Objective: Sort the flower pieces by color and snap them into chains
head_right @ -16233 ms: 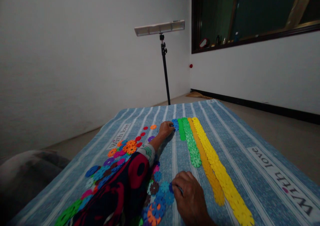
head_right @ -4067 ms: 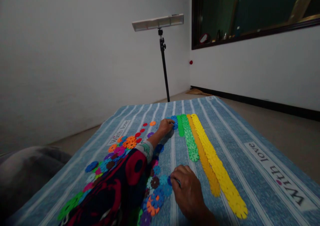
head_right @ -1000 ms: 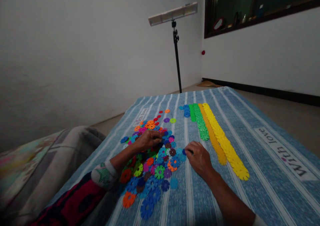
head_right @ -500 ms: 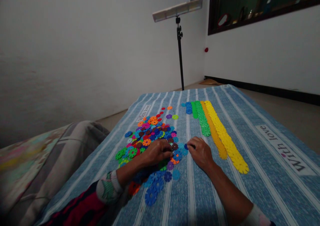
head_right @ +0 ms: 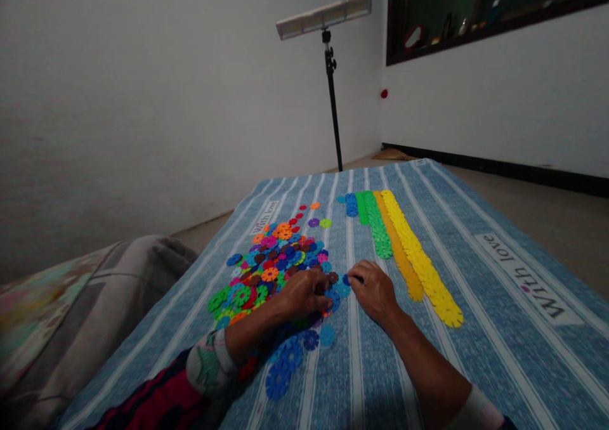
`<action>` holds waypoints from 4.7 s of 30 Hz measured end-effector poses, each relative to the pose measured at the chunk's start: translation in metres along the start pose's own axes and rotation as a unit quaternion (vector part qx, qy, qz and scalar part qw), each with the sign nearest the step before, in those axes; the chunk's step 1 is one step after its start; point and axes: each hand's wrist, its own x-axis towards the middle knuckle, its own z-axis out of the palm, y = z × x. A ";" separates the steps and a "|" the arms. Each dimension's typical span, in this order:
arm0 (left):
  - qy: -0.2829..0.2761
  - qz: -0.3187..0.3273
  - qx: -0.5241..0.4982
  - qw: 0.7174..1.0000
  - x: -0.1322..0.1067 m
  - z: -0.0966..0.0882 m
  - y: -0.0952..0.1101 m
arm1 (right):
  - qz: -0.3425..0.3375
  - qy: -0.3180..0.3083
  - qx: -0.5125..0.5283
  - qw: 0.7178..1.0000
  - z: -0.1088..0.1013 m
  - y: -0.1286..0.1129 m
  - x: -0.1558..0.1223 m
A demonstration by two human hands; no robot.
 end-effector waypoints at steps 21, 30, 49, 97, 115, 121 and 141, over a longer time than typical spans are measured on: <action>0.183 -0.026 -0.210 0.960 0.181 -0.043 -0.026 | 0.028 -0.010 0.017 0.999 0.005 -0.007 -0.001; 0.225 -0.049 -0.162 0.960 0.238 -0.032 -0.030 | 0.036 -0.006 0.017 0.999 0.005 -0.013 -0.001; 0.209 -0.065 -0.020 0.976 0.235 -0.034 -0.026 | 0.036 -0.007 0.002 0.999 0.005 -0.013 0.000; -0.171 0.047 -0.085 0.980 -0.011 -0.052 -0.056 | 0.001 -0.003 -0.014 1.000 -0.003 0.000 -0.004; -0.088 0.201 0.148 0.964 -0.106 -0.003 -0.032 | -0.012 -0.009 -0.036 0.999 -0.007 0.005 -0.005; 0.062 0.322 0.168 0.929 -0.122 0.020 -0.044 | -0.012 -0.004 -0.025 1.000 -0.008 0.001 -0.006; 0.168 0.249 0.301 0.905 -0.006 -0.001 -0.086 | -0.005 -0.006 -0.027 1.000 -0.004 0.003 -0.008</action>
